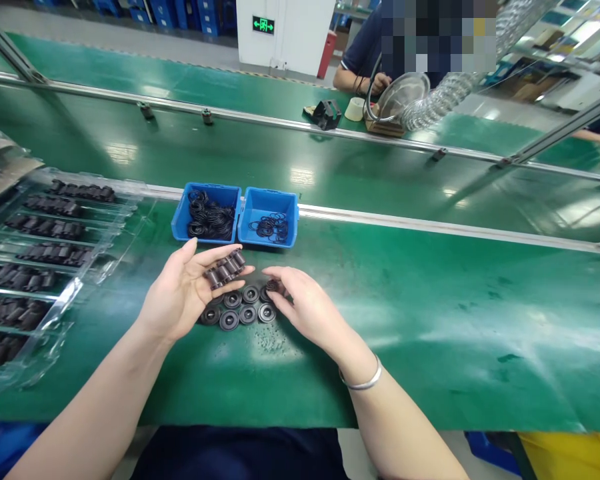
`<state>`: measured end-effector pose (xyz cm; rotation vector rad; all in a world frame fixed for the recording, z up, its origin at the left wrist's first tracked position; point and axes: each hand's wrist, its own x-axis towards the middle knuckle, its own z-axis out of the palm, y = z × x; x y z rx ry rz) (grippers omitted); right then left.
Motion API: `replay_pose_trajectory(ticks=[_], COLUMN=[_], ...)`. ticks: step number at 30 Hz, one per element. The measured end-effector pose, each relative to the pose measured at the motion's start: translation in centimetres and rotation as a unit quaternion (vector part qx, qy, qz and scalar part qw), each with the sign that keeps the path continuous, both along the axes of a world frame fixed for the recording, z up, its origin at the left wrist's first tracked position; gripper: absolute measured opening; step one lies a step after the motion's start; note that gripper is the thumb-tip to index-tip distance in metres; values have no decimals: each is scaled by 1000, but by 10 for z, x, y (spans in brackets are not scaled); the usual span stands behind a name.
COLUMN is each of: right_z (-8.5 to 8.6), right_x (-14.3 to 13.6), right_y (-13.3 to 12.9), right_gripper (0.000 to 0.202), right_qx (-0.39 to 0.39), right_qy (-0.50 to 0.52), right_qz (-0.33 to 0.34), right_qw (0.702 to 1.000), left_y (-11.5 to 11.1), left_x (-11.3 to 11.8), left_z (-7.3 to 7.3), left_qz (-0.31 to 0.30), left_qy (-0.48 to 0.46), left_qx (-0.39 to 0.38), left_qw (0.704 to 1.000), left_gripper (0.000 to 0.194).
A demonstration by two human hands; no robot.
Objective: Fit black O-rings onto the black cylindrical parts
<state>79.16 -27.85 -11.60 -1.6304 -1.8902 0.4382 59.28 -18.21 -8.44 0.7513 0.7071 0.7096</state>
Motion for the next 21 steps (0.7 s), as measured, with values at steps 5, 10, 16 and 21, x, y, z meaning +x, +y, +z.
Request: replay_pose_trajectory(ticks=[5,10,16,21], right_z=[0,2,-1,-3], right_x=[1,4,5,4], right_y=[-1,0,1,3], right_gripper=[35,33,29,28], right_qx=[-6,-6,-17,-10], right_qy=[6,71,120,112], right_qz=[-1,-36,-47,-45], right_qw=[1000,997,992,993], left_y=[0,4,10,9], left_x=[1,-3,-5,-5], left_z=[-3,-5,2,0], left_qz=[4,-25,5,27], left_qy=[-3,-38,-162,-222], left_qx=[6,-63,-257,-218], left_qw=[1000,997,953,950], left_gripper=[49,24,38,38])
